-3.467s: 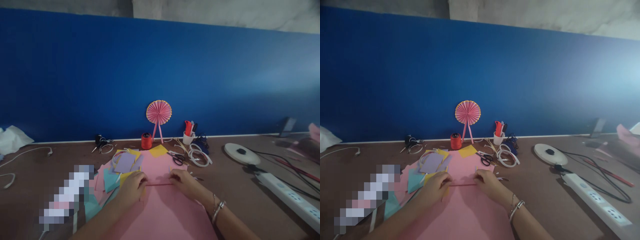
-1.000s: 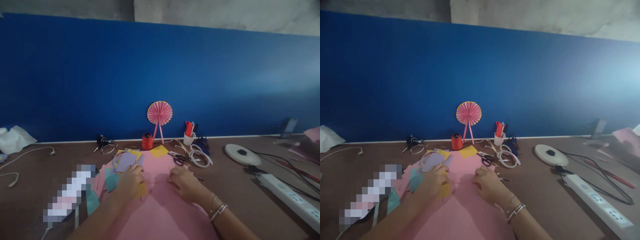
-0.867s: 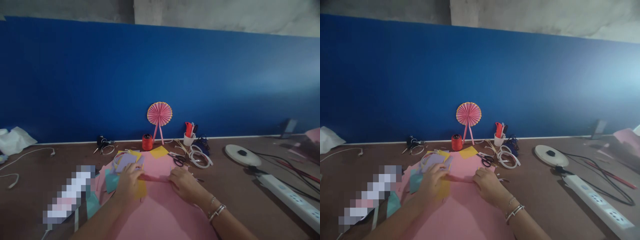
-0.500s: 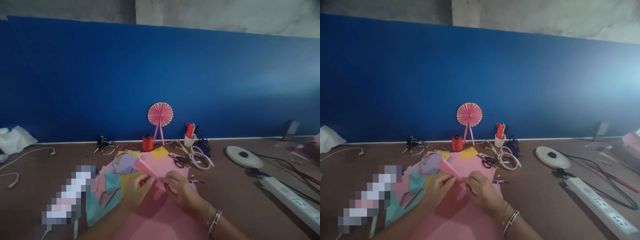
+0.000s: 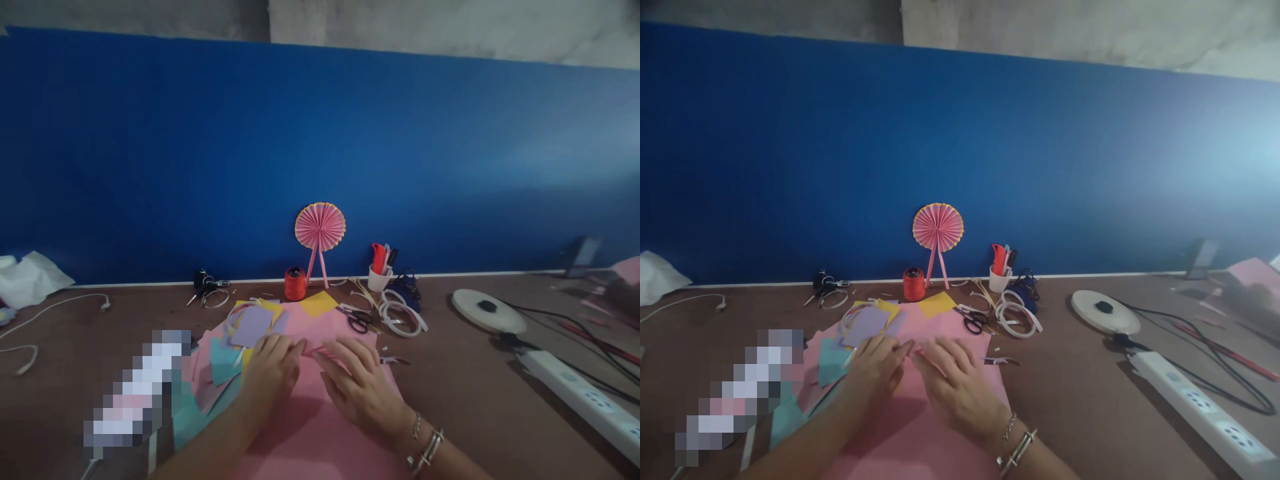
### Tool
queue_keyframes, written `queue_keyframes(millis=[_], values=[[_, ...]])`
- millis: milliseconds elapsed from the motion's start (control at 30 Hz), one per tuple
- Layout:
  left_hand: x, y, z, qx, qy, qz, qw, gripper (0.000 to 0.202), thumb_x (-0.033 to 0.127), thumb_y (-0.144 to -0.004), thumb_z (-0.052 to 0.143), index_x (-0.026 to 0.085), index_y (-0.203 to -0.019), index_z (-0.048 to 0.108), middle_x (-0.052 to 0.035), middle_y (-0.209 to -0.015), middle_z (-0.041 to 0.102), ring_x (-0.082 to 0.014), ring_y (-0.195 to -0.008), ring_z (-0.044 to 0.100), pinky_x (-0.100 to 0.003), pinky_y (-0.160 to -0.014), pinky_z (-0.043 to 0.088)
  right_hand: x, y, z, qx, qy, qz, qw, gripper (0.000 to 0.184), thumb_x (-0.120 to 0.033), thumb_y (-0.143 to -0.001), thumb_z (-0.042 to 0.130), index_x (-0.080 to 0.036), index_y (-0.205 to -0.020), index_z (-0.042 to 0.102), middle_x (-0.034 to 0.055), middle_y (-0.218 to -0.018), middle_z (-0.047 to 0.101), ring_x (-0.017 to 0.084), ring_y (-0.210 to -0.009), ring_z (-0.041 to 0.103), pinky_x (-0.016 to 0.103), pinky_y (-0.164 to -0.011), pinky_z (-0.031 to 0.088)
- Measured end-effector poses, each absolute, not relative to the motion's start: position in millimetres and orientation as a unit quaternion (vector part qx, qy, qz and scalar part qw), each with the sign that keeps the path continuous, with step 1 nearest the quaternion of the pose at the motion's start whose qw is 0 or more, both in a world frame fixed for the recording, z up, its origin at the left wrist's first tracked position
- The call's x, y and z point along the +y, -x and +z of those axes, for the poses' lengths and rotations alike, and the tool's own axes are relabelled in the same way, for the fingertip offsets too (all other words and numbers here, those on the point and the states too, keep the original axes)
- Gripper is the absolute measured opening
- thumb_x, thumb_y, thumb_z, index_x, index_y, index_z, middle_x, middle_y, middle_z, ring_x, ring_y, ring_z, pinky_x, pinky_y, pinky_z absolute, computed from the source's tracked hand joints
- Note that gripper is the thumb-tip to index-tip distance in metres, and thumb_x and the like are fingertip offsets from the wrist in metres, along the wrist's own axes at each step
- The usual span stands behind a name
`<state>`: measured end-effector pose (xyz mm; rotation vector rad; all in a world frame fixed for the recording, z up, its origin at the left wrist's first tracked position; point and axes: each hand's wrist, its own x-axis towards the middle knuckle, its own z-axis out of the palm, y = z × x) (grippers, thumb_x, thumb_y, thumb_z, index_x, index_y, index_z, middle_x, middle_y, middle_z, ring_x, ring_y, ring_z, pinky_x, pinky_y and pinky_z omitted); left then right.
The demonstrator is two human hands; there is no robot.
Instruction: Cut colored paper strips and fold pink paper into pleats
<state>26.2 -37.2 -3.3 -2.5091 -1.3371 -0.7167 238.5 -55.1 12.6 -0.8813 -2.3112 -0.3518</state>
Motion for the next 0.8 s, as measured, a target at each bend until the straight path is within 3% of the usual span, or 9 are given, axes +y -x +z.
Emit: queue_keyframes(millis=[100,200,433,567,800], values=[[-40.1,-33.4,-7.4,-0.426,0.880,-0.179,0.106,0.027,0.012,-0.090,0.040,0.019,-0.107,0.059,-0.0056,-0.086,0.057,-0.0212,-0.082,0.048,-0.036,-0.073,0.037,-46.8,-235.8,14.2,-0.895,0.375,-0.084,0.228,0.020,-0.016,-0.088,0.049,-0.021,-0.105,0.060,0.0072,-0.102,0.064,0.022,-0.100,0.052,0.040,-0.091,0.031],[-41.0,-37.3,-9.0,-0.421,0.891,-0.151,0.079,0.025,0.010,-0.089,0.040,0.018,-0.100,0.061,-0.0061,-0.085,0.056,-0.0215,-0.082,0.048,-0.035,-0.071,0.038,-41.1,-235.9,15.0,-0.905,0.389,-0.049,0.166,0.010,-0.014,-0.086,0.051,-0.019,-0.086,0.059,0.0043,-0.083,0.062,0.019,-0.082,0.051,0.036,-0.080,0.031],[-39.1,-34.5,-11.3,-0.432,0.891,-0.140,0.021,0.026,0.011,-0.089,0.041,0.017,-0.102,0.062,-0.0073,-0.089,0.059,-0.0221,-0.083,0.049,-0.036,-0.073,0.040,-38.0,-241.9,10.5,-0.908,0.406,-0.033,0.103,0.011,-0.009,-0.083,0.050,-0.018,-0.084,0.057,0.0050,-0.085,0.059,0.019,-0.079,0.048,0.033,-0.072,0.029],[-40.4,-31.4,-12.4,-0.436,0.888,-0.145,-0.012,0.020,0.013,-0.087,0.045,0.018,-0.093,0.063,-0.0060,-0.088,0.061,-0.0221,-0.083,0.052,-0.036,-0.074,0.041,-34.0,-247.9,5.2,-0.904,0.421,0.008,0.077,0.016,-0.006,-0.080,0.048,-0.017,-0.081,0.059,0.0052,-0.086,0.060,0.018,-0.079,0.051,0.031,-0.071,0.032],[-39.7,-27.9,-5.8,-0.465,0.856,-0.203,-0.103,0.019,0.013,-0.087,0.046,0.018,-0.086,0.064,-0.0050,-0.087,0.065,-0.0205,-0.084,0.057,-0.034,-0.077,0.042,-31.7,-255.4,7.2,-0.874,0.456,0.105,0.131,0.024,-0.002,-0.073,0.046,-0.017,-0.085,0.060,0.0044,-0.082,0.061,0.017,-0.079,0.053,0.028,-0.071,0.036]])
